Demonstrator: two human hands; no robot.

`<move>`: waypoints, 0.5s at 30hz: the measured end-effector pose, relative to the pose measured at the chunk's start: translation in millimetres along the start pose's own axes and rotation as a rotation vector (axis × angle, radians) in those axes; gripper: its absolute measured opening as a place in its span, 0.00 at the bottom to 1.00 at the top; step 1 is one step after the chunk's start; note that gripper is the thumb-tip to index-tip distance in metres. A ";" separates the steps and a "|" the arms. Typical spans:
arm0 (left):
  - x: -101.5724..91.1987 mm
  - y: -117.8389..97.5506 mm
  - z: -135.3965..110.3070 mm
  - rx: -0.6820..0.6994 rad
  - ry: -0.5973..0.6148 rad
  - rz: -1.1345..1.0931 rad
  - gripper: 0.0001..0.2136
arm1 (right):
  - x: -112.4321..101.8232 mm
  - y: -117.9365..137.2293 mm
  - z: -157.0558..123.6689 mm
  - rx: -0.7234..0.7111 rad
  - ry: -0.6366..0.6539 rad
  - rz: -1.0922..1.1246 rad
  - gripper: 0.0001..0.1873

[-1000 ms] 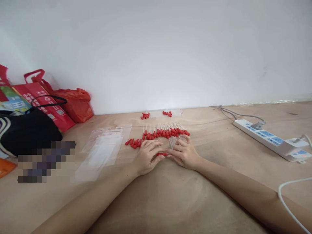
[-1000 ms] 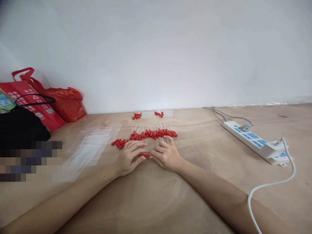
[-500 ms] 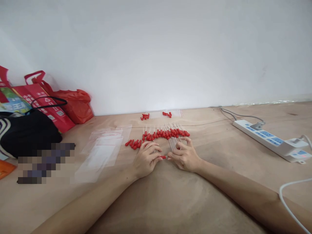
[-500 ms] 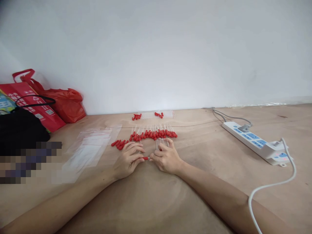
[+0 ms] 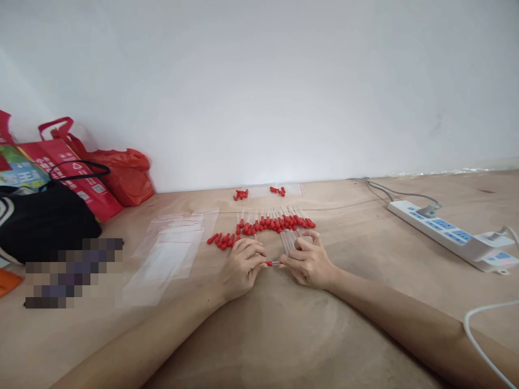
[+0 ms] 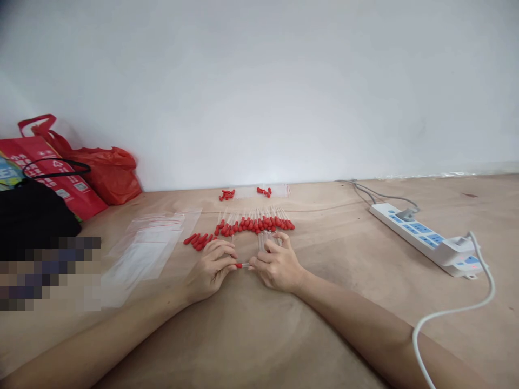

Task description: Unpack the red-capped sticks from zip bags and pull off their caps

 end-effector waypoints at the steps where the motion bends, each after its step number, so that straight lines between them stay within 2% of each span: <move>1: -1.4 0.9 -1.1 -0.004 -0.010 0.000 0.09 | -1.0 -1.3 -0.6 0.005 -0.007 0.001 0.12; 9: -21.1 27.2 -14.9 -0.243 -0.166 -0.030 0.09 | 0.8 -19.2 -4.2 0.175 0.035 0.027 0.13; 15: -50.5 80.9 -37.2 -0.566 -0.241 0.129 0.13 | 15.3 -22.6 2.8 0.269 0.119 0.047 0.16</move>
Point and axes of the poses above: each hand's wrist, its own z-axis towards the middle knuckle, its own x-axis out of the palm, y = z × x, the point moved 6 cm from there along z, towards the middle knuckle, and after that the axes turned 14 degrees about x, right-handed, at the moved point
